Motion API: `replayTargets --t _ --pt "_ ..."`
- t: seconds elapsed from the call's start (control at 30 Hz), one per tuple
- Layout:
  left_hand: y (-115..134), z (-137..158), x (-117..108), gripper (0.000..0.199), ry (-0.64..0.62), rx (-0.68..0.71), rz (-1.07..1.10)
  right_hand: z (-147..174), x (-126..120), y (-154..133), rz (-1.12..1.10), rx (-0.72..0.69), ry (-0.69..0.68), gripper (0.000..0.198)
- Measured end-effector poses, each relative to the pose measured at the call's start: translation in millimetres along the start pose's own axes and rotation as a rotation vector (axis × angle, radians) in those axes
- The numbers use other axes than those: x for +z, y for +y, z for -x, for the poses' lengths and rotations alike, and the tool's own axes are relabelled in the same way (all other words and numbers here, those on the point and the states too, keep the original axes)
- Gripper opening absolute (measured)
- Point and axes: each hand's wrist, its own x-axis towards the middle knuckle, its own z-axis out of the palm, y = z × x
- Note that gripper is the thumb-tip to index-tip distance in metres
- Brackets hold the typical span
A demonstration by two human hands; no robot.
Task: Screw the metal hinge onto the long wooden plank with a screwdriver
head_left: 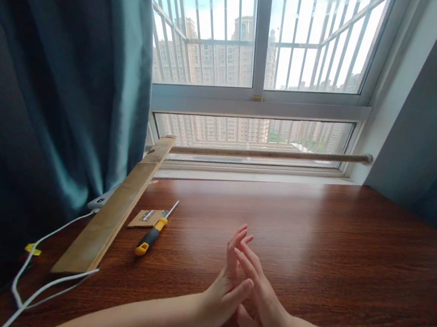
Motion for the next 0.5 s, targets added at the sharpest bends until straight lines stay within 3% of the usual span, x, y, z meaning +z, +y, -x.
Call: replayTargets --t 0.17,0.33,0.5 --pt "-21 11 16 0.071 -0.069 -0.026 0.131 -3 -7 16 -0.117 -0.008 -0.204 0.089" --pt "-5 11 6 0.053 -0.171 -0.015 0.233 -2 -7 15 -0.189 -0.030 -0.260 0.085" --pt "-3 4 2 0.026 -0.234 -0.069 -0.007 -8 -10 12 -0.092 -0.065 -0.349 0.075"
